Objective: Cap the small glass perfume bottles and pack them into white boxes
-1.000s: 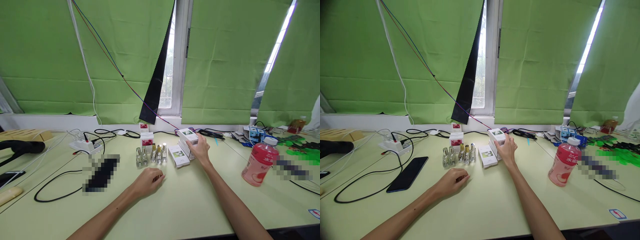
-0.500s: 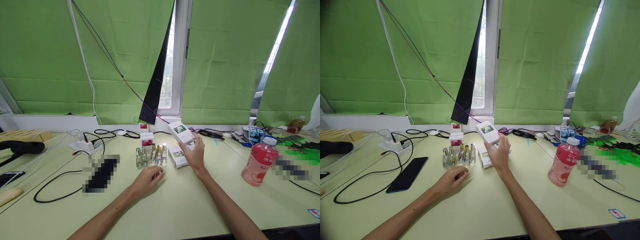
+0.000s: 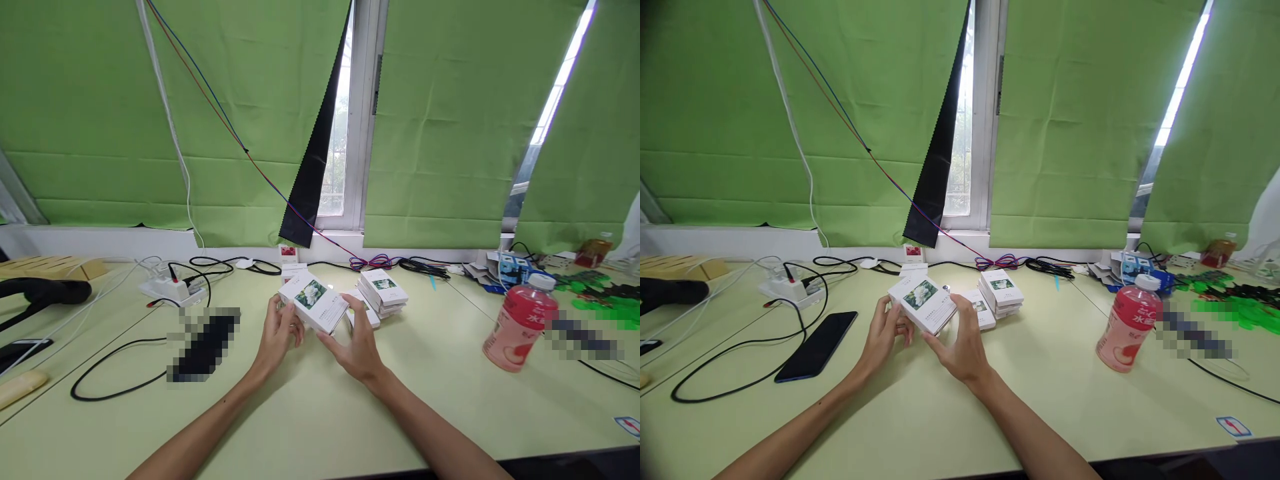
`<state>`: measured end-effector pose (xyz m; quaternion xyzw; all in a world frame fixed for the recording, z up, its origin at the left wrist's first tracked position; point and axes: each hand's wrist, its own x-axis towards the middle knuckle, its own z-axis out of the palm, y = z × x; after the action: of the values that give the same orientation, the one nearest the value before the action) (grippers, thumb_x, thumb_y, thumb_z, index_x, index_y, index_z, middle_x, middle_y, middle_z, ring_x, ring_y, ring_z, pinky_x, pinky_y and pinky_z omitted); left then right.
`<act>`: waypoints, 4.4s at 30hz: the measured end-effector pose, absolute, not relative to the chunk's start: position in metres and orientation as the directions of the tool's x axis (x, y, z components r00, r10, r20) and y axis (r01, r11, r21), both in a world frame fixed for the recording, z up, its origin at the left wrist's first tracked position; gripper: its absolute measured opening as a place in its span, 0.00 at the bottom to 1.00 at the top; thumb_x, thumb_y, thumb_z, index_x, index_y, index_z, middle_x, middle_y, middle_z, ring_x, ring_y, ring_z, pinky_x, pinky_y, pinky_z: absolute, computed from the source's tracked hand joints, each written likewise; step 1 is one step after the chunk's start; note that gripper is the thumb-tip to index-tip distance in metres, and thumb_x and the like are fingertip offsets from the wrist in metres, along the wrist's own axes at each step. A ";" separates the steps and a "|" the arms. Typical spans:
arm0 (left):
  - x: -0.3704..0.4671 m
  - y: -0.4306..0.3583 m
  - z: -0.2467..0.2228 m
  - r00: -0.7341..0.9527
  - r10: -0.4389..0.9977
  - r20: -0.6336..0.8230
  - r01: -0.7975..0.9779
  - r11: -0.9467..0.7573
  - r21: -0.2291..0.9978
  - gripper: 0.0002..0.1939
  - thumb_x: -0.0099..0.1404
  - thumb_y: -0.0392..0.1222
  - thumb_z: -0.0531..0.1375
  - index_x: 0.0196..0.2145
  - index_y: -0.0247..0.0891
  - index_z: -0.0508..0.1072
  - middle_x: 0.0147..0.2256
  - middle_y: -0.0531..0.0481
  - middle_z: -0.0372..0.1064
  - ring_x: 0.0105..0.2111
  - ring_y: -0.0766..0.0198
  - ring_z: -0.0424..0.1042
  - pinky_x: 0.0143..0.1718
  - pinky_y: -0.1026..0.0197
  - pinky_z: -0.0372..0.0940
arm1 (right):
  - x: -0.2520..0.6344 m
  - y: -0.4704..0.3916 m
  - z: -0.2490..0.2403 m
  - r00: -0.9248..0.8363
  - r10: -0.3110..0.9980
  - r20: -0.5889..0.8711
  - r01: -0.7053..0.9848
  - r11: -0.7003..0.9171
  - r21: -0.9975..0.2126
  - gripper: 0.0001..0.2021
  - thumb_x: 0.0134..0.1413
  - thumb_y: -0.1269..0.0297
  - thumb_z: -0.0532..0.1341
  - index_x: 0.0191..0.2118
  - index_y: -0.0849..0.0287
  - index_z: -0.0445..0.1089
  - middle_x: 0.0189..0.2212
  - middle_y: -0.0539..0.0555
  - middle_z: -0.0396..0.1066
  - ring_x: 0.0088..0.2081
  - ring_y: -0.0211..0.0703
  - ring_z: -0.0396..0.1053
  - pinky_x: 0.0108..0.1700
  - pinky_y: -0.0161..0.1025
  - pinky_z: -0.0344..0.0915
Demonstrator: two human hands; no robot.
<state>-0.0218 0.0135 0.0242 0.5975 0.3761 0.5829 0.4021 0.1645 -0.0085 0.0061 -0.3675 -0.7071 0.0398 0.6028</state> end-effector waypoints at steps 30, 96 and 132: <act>-0.026 0.014 0.027 -0.002 0.884 0.468 0.083 -0.466 0.881 0.24 0.68 0.56 0.59 0.55 0.45 0.62 0.36 0.52 0.70 0.24 0.66 0.71 0.18 0.66 0.67 | 0.165 0.006 -0.003 -0.226 0.909 0.351 -0.086 0.340 -0.936 0.24 0.60 0.50 0.62 0.56 0.55 0.57 0.45 0.57 0.75 0.29 0.41 0.76 0.33 0.43 0.74; -0.035 0.012 0.038 0.354 0.675 0.647 0.474 -0.726 0.498 0.07 0.66 0.44 0.60 0.35 0.43 0.78 0.50 0.44 0.70 0.52 0.51 0.69 0.55 0.47 0.66 | 0.170 -0.004 0.006 -0.302 0.908 0.290 0.050 0.318 -0.947 0.27 0.52 0.53 0.68 0.56 0.51 0.62 0.32 0.47 0.72 0.18 0.34 0.67 0.17 0.33 0.63; -0.017 -0.009 0.028 0.486 0.719 0.496 0.673 -0.671 0.313 0.24 0.55 0.41 0.64 0.50 0.45 0.67 0.53 0.42 0.61 0.53 0.47 0.65 0.49 0.48 0.68 | 0.172 0.007 0.002 -0.181 0.965 0.190 0.071 0.206 -0.976 0.30 0.58 0.32 0.54 0.39 0.60 0.68 0.13 0.43 0.62 0.12 0.41 0.68 0.11 0.29 0.49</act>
<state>-0.0165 -0.0090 0.0279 0.8612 0.4040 0.3060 0.0380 0.1724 0.0075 0.0016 -0.4242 -0.6108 0.4660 0.4794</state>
